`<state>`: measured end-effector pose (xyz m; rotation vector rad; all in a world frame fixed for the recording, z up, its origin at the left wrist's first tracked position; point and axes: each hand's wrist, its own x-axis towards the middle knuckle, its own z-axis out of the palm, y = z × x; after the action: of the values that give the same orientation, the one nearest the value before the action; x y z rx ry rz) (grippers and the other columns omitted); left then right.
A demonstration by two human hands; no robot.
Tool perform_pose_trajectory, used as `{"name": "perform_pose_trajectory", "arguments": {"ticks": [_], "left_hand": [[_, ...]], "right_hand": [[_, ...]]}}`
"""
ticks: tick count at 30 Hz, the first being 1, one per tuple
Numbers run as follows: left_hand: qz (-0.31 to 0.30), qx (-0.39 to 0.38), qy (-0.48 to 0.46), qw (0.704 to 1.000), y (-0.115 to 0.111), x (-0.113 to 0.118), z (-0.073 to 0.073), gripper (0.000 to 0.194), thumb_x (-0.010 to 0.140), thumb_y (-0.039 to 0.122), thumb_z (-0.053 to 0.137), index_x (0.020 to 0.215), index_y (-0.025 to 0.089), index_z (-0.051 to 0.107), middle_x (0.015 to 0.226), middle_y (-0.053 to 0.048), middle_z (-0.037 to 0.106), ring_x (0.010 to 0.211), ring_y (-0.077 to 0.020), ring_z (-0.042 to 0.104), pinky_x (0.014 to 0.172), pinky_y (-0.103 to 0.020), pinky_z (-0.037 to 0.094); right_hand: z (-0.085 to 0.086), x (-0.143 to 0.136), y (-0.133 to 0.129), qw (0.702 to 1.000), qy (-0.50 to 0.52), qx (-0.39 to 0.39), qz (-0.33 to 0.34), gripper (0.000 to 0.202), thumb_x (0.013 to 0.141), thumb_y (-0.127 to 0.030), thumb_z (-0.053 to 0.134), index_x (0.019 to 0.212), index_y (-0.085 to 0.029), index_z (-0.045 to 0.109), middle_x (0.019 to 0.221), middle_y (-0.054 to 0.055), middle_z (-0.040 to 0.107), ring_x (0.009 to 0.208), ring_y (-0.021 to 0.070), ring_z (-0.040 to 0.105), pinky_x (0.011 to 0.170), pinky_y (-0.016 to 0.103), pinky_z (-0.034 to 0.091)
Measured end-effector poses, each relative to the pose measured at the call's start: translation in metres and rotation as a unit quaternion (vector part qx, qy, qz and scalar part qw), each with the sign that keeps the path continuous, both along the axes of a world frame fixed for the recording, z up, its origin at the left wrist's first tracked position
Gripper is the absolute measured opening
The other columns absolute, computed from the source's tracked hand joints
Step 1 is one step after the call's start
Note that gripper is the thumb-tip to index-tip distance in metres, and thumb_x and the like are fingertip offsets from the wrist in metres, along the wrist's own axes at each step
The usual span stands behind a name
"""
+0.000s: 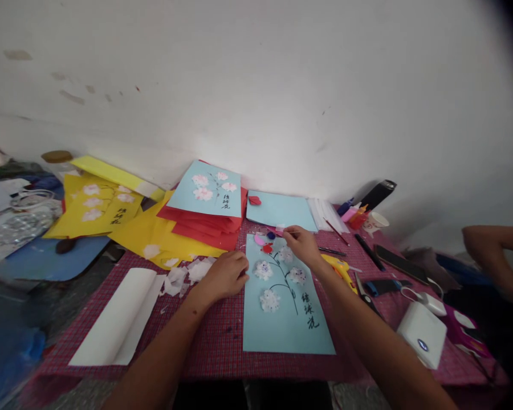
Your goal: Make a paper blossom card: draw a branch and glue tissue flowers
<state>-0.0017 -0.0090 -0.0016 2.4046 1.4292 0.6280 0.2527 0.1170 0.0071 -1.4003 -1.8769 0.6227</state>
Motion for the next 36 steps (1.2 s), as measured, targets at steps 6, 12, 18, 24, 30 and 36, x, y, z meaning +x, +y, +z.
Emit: {"name": "perform_pose_trajectory", "arguments": {"ticks": [6,12,18,24,30,36], "left_hand": [[-0.006,0.009,0.0,1.0,0.0,0.0,-0.001,0.002,0.084,0.022,0.056,0.083,0.021,0.055,0.094,-0.005,0.06,0.091,-0.0227,0.056,0.083,-0.036,0.045],[-0.005,0.009,0.006,1.0,0.001,0.0,0.0,0.002,0.084,0.022,0.056,0.083,0.021,0.054,0.094,-0.005,0.06,0.09,-0.0229,0.056,0.081,-0.036,0.045],[-0.006,0.007,0.012,1.0,0.001,0.0,-0.001,0.002,0.084,0.022,0.055,0.084,0.021,0.054,0.094,-0.005,0.059,0.091,-0.0228,0.056,0.082,-0.036,0.044],[-0.006,-0.001,0.027,1.0,0.002,0.0,-0.002,0.005,0.085,0.024,0.057,0.085,0.02,0.054,0.096,-0.005,0.059,0.092,-0.0225,0.055,0.082,-0.035,0.043],[-0.005,0.0,0.026,1.0,0.002,0.0,-0.004,0.005,0.085,0.024,0.057,0.085,0.02,0.053,0.096,-0.004,0.058,0.092,-0.0212,0.055,0.082,-0.034,0.043],[-0.007,-0.003,0.022,1.0,0.003,-0.001,-0.004,0.006,0.085,0.025,0.057,0.085,0.02,0.053,0.097,-0.005,0.059,0.093,-0.022,0.056,0.084,-0.035,0.043]], "right_hand": [[-0.001,-0.002,-0.002,1.0,0.01,0.001,-0.006,0.025,0.082,-0.039,0.056,0.086,-0.018,0.07,0.071,0.005,0.071,0.065,0.0198,0.064,0.058,0.029,0.046],[-0.004,0.0,-0.001,0.999,0.035,-0.009,-0.014,0.026,0.08,-0.04,0.058,0.086,-0.019,0.071,0.072,0.005,0.071,0.067,0.0199,0.065,0.059,0.028,0.047],[-0.004,0.003,0.003,0.997,0.068,-0.023,-0.026,0.024,0.078,-0.038,0.06,0.083,-0.017,0.07,0.075,0.005,0.072,0.062,0.0178,0.064,0.058,0.028,0.047],[-0.001,0.005,0.002,0.991,0.126,-0.038,-0.038,0.023,0.075,-0.037,0.063,0.082,-0.016,0.069,0.071,0.004,0.07,0.055,0.0154,0.061,0.054,0.026,0.045],[0.025,0.014,-0.009,0.978,0.199,-0.033,-0.055,0.027,0.08,-0.043,0.061,0.081,-0.016,0.066,0.072,0.005,0.07,0.049,0.0116,0.054,0.043,0.023,0.034],[0.048,0.037,-0.033,0.969,0.244,-0.011,-0.029,0.029,0.084,-0.044,0.062,0.076,-0.016,0.066,0.06,0.001,0.061,0.046,0.0098,0.046,0.043,0.022,0.033]]}}
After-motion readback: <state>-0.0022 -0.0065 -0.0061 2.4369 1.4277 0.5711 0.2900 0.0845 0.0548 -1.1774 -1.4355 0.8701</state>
